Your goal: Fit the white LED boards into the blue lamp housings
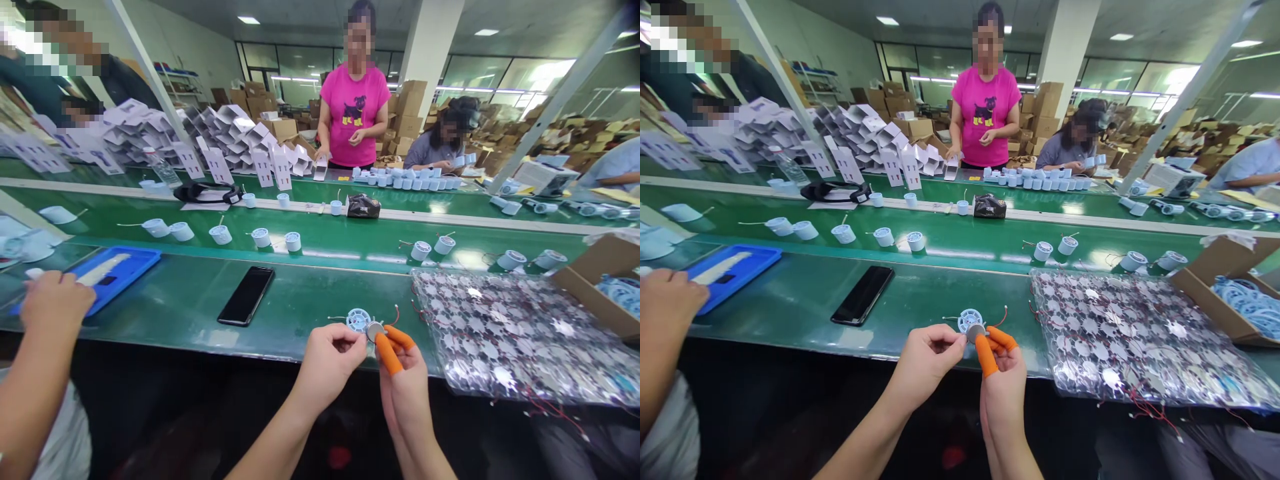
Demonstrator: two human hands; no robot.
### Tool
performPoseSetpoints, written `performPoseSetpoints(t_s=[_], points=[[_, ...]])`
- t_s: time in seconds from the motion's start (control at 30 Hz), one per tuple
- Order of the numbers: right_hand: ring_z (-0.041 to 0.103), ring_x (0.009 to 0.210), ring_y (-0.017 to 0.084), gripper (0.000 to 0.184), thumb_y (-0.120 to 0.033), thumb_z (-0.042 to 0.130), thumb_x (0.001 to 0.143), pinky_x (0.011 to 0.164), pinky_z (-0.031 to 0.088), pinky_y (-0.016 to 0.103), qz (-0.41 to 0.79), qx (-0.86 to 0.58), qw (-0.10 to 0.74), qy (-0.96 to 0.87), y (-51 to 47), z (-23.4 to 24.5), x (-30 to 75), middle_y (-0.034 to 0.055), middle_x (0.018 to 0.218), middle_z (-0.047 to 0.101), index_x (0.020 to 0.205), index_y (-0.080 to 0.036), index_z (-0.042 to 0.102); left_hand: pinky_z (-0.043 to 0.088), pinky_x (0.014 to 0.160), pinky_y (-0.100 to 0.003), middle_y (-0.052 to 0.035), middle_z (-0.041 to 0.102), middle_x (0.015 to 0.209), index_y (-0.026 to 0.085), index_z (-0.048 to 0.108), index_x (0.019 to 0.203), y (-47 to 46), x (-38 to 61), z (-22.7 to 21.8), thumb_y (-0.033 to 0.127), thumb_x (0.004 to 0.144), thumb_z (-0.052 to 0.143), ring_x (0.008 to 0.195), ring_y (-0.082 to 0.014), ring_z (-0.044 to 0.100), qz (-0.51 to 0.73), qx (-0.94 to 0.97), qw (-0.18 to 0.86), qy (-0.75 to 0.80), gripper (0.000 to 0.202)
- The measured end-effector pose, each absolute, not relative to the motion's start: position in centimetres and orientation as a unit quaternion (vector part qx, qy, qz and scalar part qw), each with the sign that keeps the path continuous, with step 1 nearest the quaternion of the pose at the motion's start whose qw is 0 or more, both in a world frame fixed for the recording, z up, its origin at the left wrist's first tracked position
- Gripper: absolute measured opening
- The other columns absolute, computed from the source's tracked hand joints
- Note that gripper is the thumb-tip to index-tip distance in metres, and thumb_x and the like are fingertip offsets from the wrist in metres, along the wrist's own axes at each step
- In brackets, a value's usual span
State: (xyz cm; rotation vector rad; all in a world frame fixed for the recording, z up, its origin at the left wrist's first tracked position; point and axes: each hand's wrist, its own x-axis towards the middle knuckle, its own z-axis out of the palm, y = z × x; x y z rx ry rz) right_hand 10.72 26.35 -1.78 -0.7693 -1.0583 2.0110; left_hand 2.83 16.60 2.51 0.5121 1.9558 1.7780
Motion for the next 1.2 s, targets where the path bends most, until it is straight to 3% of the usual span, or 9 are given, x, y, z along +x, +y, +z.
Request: performPoseSetpoints(t_s=[0.2,0.33,0.43,0.73,0.9,1.1,1.2], points=[[0.065,0.073,0.014,0.035,-0.034,0.09,0.069,0.07,0.055,0.029,0.816,-0.273,0.343,-0.377,26.4,-2.5,10.7,0.0011,0.091,0.074,0.098,-0.025,0.073,0.043,0.059,-0.023,-0.0044,0.064,0.071,0.014,0.075,0.07,16.4,3.0,2.5,0.034,0.083,0.071,0.067,-0.0141,0.056,0.637,0.224,0.19,0.713,0.024],[0.065,0.079,0.012,0.033,-0.032,0.09,0.07,0.074,0.054,0.026,0.851,-0.247,0.315,-0.341,26.4,-2.6,10.7,0.0002,0.095,0.074,0.099,-0.026,0.074,0.048,0.065,-0.024,-0.007,0.069,0.081,0.015,0.079,0.082,16.5,3.0,2.8,0.037,0.083,0.073,0.075,-0.0163,0.061,0.681,0.203,0.232,0.664,0.023],[0.066,0.082,0.012,0.032,-0.031,0.09,0.071,0.077,0.054,0.025,0.859,-0.237,0.308,-0.334,26.3,-2.6,10.8,0.0002,0.094,0.074,0.098,-0.026,0.074,0.047,0.066,-0.024,-0.0061,0.068,0.079,0.014,0.078,0.078,16.6,3.2,2.9,0.036,0.083,0.073,0.074,-0.015,0.058,0.692,0.197,0.222,0.658,0.023],[0.068,0.084,0.014,0.038,-0.032,0.092,0.069,0.083,0.053,0.029,0.812,-0.248,0.344,-0.4,26.2,-2.6,11.1,0.0017,0.09,0.074,0.1,-0.024,0.072,0.042,0.06,-0.023,-0.0035,0.06,0.071,0.013,0.073,0.07,16.1,2.6,2.3,0.032,0.083,0.073,0.067,-0.0123,0.052,0.678,0.226,0.201,0.671,0.023],[0.069,0.084,0.016,0.039,-0.033,0.091,0.07,0.083,0.054,0.031,0.783,-0.261,0.368,-0.429,26.2,-2.7,11.1,0.0033,0.092,0.074,0.101,-0.022,0.07,0.04,0.057,-0.022,-0.0031,0.062,0.068,0.015,0.075,0.072,16.0,2.9,3.1,0.026,0.086,0.067,0.064,-0.0118,0.051,0.622,0.274,0.125,0.723,0.02],[0.069,0.083,0.016,0.04,-0.035,0.091,0.068,0.083,0.055,0.031,0.791,-0.259,0.375,-0.408,26.1,-2.5,11.0,0.0021,0.089,0.074,0.1,-0.023,0.071,0.048,0.066,-0.024,-0.0057,0.069,0.082,0.019,0.079,0.087,15.9,3.4,3.2,0.03,0.091,0.066,0.077,-0.0155,0.061,0.647,0.278,0.135,0.697,0.018],[0.07,0.082,0.017,0.041,-0.034,0.092,0.066,0.082,0.055,0.032,0.781,-0.264,0.384,-0.417,26.1,-2.5,11.0,0.0029,0.088,0.074,0.098,-0.022,0.071,0.048,0.064,-0.023,-0.0058,0.069,0.081,0.019,0.079,0.084,15.9,3.2,2.9,0.03,0.089,0.068,0.075,-0.0151,0.06,0.661,0.264,0.14,0.688,0.016]])
